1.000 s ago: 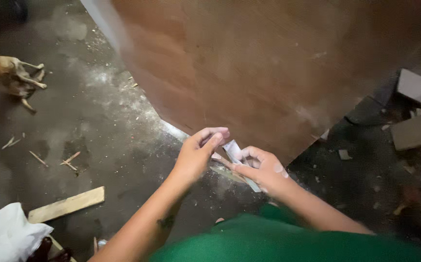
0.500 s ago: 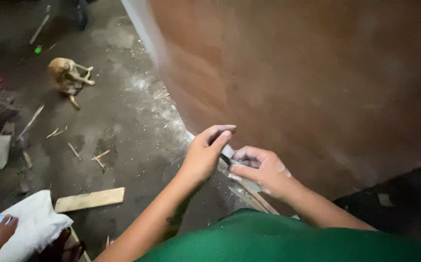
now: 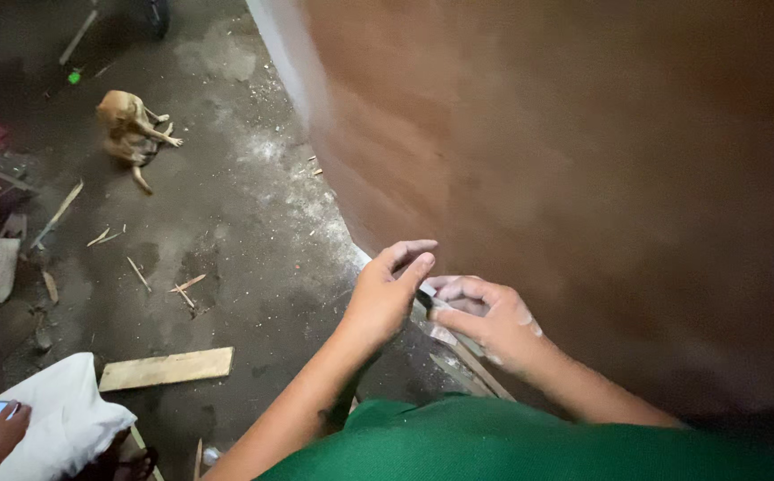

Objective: The person sands the edges and surfaces of a large wooden shelf unit and a separate wooden panel by hand using a piece of sandpaper.

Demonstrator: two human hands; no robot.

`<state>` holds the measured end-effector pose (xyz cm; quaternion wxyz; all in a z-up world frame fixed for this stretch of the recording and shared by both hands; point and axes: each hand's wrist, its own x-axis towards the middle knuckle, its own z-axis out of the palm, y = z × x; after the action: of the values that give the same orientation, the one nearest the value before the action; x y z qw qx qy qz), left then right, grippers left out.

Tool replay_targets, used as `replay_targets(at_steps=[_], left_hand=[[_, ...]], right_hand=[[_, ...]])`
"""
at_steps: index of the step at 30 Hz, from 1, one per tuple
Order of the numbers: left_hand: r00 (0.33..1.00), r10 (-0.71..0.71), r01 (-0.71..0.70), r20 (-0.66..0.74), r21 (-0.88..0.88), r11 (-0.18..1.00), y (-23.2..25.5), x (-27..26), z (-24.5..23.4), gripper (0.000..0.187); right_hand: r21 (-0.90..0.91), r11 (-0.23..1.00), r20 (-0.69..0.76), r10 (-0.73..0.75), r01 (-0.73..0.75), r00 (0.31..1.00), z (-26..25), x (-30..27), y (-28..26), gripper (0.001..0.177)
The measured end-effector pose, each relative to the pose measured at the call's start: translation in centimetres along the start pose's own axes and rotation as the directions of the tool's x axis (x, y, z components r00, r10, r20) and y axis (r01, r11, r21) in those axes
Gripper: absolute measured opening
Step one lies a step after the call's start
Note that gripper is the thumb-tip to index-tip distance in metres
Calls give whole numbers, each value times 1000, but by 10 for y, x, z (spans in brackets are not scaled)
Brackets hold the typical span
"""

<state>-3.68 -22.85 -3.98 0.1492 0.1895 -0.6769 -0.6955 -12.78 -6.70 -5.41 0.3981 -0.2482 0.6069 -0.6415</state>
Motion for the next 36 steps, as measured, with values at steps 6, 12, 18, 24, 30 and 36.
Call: replay_targets(at_steps=[6, 12, 18, 24, 30, 36], left_hand=[[990, -5, 44, -139, 278, 960, -19, 28, -98, 50], [993, -77, 88, -92, 126, 988, -32, 46, -242, 67], [974, -196, 178, -113, -152, 972, -68, 59, -367, 55], [986, -124, 111, -107, -122, 986, -86, 74, -451, 50], [927, -324, 282, -188, -218, 934, -53, 79, -471, 55], [846, -443, 337, -298, -345, 876, -36, 98, -492, 53]], right_hand=[[-294, 955, -112, 12, -44, 994, 76, 59, -8, 26], [-301, 943, -84, 123, -142, 989, 192, 141, -13, 31], [-300, 928, -73, 209, -221, 975, 288, 222, 5, 29], [-212, 973, 44, 107, -95, 993, 340, 268, 47, 25], [-215, 951, -55, 216, -222, 975, 356, 298, 27, 28], [157, 958, -1, 245, -242, 970, 386, 355, 13, 31]])
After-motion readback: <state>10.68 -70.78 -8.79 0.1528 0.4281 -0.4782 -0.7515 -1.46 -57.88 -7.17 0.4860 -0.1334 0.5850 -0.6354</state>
